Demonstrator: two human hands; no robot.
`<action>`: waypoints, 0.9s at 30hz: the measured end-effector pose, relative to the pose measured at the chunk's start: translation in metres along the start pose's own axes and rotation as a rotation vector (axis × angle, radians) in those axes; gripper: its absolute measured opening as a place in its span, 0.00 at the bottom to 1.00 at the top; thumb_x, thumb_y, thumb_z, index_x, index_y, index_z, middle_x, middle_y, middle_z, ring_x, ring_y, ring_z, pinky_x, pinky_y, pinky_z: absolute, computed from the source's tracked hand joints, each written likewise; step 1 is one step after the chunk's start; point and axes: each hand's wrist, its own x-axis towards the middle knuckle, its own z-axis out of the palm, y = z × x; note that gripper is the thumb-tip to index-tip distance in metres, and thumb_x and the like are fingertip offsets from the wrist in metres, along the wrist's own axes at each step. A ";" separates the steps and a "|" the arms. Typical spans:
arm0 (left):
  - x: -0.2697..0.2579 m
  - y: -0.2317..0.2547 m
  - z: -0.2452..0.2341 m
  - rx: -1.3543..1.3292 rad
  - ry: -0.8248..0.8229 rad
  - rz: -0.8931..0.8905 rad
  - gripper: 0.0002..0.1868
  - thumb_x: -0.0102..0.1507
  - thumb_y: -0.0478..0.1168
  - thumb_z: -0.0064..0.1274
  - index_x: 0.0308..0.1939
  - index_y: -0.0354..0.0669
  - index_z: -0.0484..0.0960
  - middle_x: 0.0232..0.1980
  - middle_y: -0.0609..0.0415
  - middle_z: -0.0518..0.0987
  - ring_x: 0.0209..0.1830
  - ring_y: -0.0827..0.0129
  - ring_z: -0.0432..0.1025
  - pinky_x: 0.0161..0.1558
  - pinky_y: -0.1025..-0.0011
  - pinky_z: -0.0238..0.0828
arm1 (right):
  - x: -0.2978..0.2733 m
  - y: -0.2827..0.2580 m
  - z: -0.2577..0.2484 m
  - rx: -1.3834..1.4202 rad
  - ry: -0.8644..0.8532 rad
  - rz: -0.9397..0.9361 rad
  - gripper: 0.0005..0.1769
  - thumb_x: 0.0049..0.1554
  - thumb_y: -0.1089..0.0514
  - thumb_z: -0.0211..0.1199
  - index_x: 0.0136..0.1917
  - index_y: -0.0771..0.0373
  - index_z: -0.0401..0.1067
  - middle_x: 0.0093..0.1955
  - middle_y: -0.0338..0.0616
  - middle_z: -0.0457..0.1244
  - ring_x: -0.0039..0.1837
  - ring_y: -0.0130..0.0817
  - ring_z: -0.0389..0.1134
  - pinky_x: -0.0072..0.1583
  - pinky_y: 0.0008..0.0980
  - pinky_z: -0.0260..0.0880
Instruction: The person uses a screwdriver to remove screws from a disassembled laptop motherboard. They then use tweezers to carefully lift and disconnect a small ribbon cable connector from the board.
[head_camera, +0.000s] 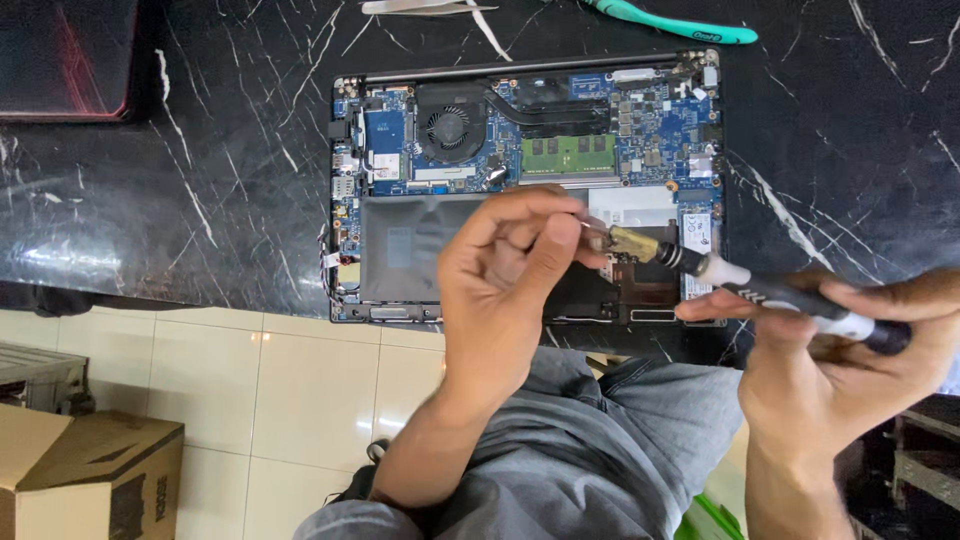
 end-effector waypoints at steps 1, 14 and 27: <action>0.000 -0.003 -0.002 -0.001 0.003 0.001 0.08 0.70 0.37 0.57 0.50 0.36 0.80 0.43 0.47 0.83 0.42 0.66 0.79 0.46 0.68 0.86 | 0.001 -0.002 0.002 0.000 -0.003 -0.001 0.11 0.75 0.67 0.48 0.58 0.77 0.49 0.45 0.72 0.64 0.45 0.59 0.73 0.50 0.54 0.82; -0.004 -0.022 -0.020 -0.413 -0.011 -0.153 0.06 0.70 0.32 0.57 0.50 0.34 0.82 0.50 0.42 0.81 0.42 0.62 0.76 0.44 0.68 0.82 | 0.008 -0.017 0.019 0.131 -0.010 -0.046 0.20 0.66 0.55 0.51 0.55 0.66 0.42 0.40 0.69 0.59 0.38 0.54 0.73 0.38 0.43 0.80; -0.009 -0.011 -0.031 -0.396 -0.062 -0.092 0.07 0.70 0.34 0.57 0.51 0.32 0.82 0.51 0.39 0.80 0.42 0.59 0.76 0.43 0.67 0.82 | 0.013 -0.026 0.032 0.158 -0.063 -0.064 0.14 0.69 0.61 0.46 0.54 0.63 0.41 0.40 0.71 0.61 0.37 0.53 0.73 0.37 0.40 0.77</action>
